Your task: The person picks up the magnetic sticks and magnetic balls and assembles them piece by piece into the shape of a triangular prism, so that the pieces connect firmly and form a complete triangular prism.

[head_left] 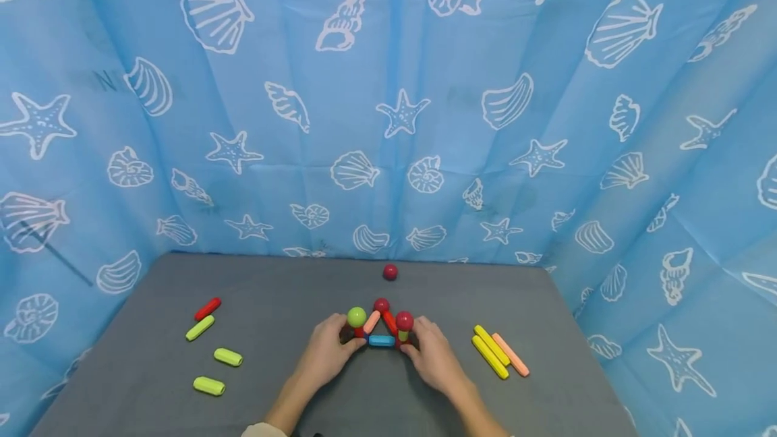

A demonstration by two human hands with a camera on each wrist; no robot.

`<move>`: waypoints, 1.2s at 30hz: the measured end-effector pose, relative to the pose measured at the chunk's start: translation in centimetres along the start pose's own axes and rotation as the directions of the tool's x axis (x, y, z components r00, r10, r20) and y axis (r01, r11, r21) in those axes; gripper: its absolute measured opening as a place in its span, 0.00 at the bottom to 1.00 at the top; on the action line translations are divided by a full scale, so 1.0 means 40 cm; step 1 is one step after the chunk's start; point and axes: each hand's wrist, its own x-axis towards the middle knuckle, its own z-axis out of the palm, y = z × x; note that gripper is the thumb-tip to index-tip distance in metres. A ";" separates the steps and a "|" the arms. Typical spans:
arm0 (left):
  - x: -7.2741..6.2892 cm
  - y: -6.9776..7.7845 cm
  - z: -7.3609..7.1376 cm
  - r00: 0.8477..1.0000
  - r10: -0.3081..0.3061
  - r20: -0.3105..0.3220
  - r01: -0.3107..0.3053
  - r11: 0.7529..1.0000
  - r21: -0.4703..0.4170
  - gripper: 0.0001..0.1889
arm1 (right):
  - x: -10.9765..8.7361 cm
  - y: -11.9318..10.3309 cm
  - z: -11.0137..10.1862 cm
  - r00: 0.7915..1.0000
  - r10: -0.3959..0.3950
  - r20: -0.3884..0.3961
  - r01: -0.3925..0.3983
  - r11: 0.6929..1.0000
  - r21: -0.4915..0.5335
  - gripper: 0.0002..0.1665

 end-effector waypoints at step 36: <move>0.016 0.032 0.011 0.997 -0.071 -0.012 0.071 0.997 0.033 0.14 | -0.140 0.161 -0.092 0.959 0.062 -0.277 -0.171 0.905 -0.390 0.27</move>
